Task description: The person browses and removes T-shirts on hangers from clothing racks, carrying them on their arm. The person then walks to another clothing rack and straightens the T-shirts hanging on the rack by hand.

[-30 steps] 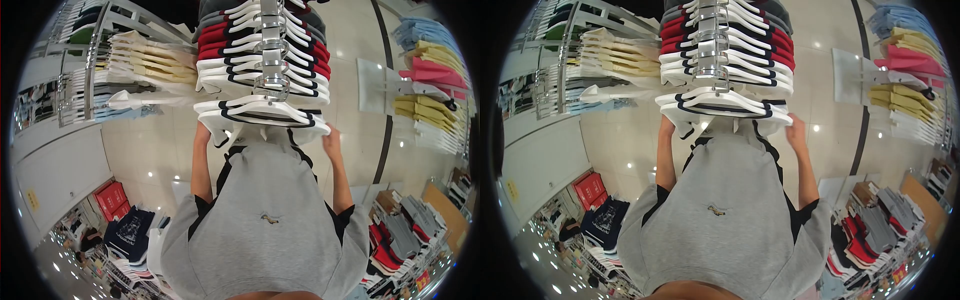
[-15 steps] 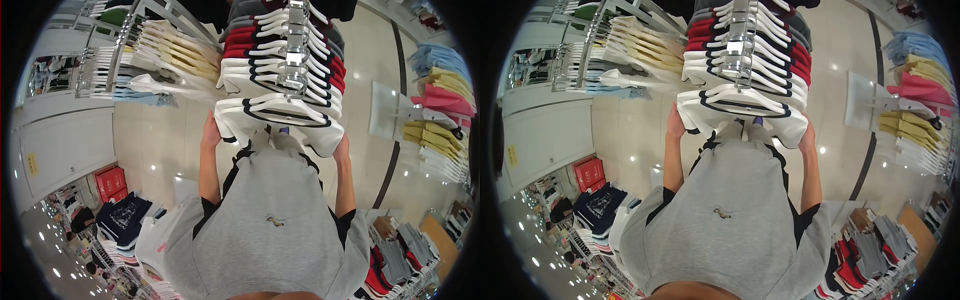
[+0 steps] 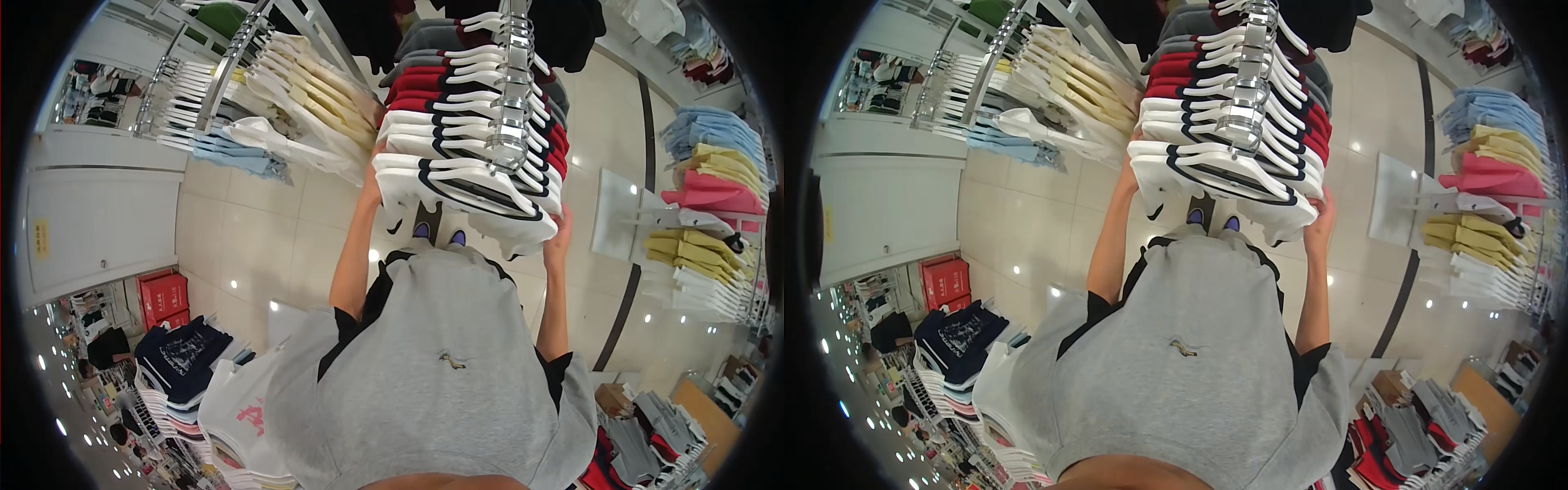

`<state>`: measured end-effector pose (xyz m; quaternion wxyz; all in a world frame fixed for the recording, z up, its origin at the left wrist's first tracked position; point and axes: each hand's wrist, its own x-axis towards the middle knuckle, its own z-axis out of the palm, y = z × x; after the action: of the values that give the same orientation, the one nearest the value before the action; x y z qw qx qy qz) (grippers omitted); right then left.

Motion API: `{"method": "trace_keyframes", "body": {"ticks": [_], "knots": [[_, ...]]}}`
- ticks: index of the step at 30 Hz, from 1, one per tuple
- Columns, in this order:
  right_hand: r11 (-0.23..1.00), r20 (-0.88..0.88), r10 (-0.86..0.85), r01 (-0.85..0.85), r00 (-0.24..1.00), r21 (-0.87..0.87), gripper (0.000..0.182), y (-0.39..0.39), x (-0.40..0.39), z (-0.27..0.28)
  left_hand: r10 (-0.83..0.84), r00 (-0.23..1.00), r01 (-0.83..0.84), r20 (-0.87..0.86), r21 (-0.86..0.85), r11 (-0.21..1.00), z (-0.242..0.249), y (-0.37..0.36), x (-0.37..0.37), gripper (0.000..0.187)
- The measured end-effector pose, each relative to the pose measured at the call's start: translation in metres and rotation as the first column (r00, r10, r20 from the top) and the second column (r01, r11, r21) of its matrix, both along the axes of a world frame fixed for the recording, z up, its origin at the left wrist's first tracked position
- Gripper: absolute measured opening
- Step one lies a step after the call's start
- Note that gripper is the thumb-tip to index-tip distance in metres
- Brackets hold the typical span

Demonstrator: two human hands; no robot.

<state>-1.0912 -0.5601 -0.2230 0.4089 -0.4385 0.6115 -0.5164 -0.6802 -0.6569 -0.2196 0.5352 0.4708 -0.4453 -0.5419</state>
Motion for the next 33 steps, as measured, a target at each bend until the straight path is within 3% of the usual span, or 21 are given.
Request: {"method": "trace_keyframes", "body": {"ticks": [1, 3, 5, 7, 9, 10, 12, 13, 14, 15, 16, 18, 19, 21, 22, 24, 26, 28, 29, 31, 33], "knots": [[1.000, -0.115, 0.012, -0.012, 0.993, -0.001, 0.041, 0.000, 0.003, -0.003, -0.005, 1.000, 0.005, 0.003, -0.003, 1.000, -0.010, -0.003, 0.006, 0.058], [0.999, -0.172, -0.039, 0.032, 0.984, -0.042, 0.035, 0.004, 0.005, -0.008, -0.162, 0.970, 0.158, 0.180, 0.037, 0.987, -0.030, -0.004, 0.014, 0.044], [0.993, -0.231, -0.090, 0.069, 0.969, -0.094, 0.029, 0.003, 0.001, -0.009, -0.158, 0.966, 0.165, 0.203, -0.019, 0.986, -0.032, 0.000, 0.018, 0.043], [0.985, -0.164, -0.101, 0.121, 0.981, 0.119, 0.020, 0.006, -0.003, -0.008, -0.154, 0.960, 0.175, 0.233, -0.076, 0.982, -0.019, 0.012, 0.025, 0.041], [0.987, -0.269, -0.064, 0.101, 0.961, 0.126, 0.016, 0.011, 0.001, 0.003, 0.032, 0.992, 0.011, -0.119, 0.344, 0.939, -0.005, 0.029, 0.030, 0.037], [0.986, -0.369, -0.023, 0.082, 0.929, 0.145, 0.014, 0.012, 0.004, 0.009, 0.027, 0.992, 0.016, -0.122, 0.340, 0.940, -0.010, 0.034, 0.031, 0.037], [0.987, -0.365, -0.049, 0.102, 0.930, 0.127, 0.015, 0.014, 0.006, 0.006, -0.018, 0.991, 0.002, 0.135, 0.119, 0.993, -0.019, 0.046, 0.029, 0.035], [0.987, -0.357, -0.071, 0.117, 0.932, 0.111, 0.016, 0.015, 0.007, 0.002, -0.016, 0.991, 0.000, 0.131, 0.119, 0.993, -0.022, 0.051, 0.024, 0.035], [0.987, -0.358, -0.068, 0.115, 0.931, 0.110, 0.016, 0.014, 0.002, -0.007, 0.046, 0.964, -0.016, 0.262, -0.116, 0.993, -0.025, 0.054, 0.015, 0.032], [0.985, -0.257, -0.095, 0.128, 0.962, 0.114, 0.019, 0.011, -0.007, -0.021, 0.136, 0.918, 0.001, 0.372, -0.345, 0.939, -0.025, 0.056, 0.011, 0.029], [0.983, -0.153, -0.123, 0.142, 0.981, 0.120, 0.022, 0.009, -0.010, -0.025, 0.135, 0.918, 0.001, 0.372, -0.345, 0.939, -0.019, 0.056, 0.018, 0.029], [0.987, -0.168, -0.077, 0.099, 0.983, 0.126, 0.022, 0.009, -0.013, -0.025, -0.222, 0.916, 0.207, 0.335, 0.081, 0.975, -0.007, 0.054, 0.039, 0.039], [0.990, -0.182, -0.034, 0.058, 0.983, 0.130, 0.024, 0.009, -0.012, -0.022, -0.227, 0.913, 0.212, 0.338, 0.081, 0.974, -0.005, 0.054, 0.037, 0.039], [0.989, -0.195, 0.012, 0.018, 0.981, 0.148, 0.025, 0.015, -0.005, -0.020, -0.115, 0.959, 0.058, 0.257, 0.217, 0.974, -0.005, 0.055, 0.027, 0.042], [0.985, -0.213, 0.067, -0.031, 0.975, 0.168, 0.027, 0.018, -0.003, -0.018, -0.121, 0.959, 0.065, 0.258, 0.218, 0.974, -0.020, 0.061, 0.023, 0.042], [0.989, -0.186, 0.092, -0.068, 0.978, 0.133, 0.028, 0.022, -0.002, -0.009, -0.041, 0.967, 0.040, 0.250, 0.010, 0.999, -0.044, 0.073, 0.012, 0.040], [0.991, -0.156, 0.113, -0.099, 0.981, 0.092, 0.029, 0.024, -0.013, -0.013, -0.026, 0.979, 0.015, 0.204, 0.052, 0.999, -0.038, 0.071, 0.017, 0.040], [0.963, -0.192, 0.254, -0.229, 0.948, 0.143, 0.022, 0.025, -0.040, -0.024, -0.018, 0.986, 0.002, 0.164, 0.098, 0.995, -0.017, 0.068, 0.021, 0.040], [0.965, -0.191, 0.244, -0.219, 0.951, 0.144, 0.022, 0.023, -0.043, -0.025, -0.077, 0.989, 0.055, 0.124, 0.174, 0.983, -0.010, 0.067, 0.024, 0.042], [0.971, -0.117, -0.238, 0.233, 0.964, -0.055, 0.023, 0.011, -0.030, 0.008, -0.137, 0.988, 0.113, 0.077, 0.251, 0.961, -0.008, 0.067, 0.022, 0.045], [0.965, -0.064, -0.256, 0.251, 0.964, -0.076, 0.022, 0.012, -0.025, 0.011, -0.146, 0.986, 0.128, 0.076, 0.208, 0.970, -0.009, 0.068, 0.016, 0.038]]}}
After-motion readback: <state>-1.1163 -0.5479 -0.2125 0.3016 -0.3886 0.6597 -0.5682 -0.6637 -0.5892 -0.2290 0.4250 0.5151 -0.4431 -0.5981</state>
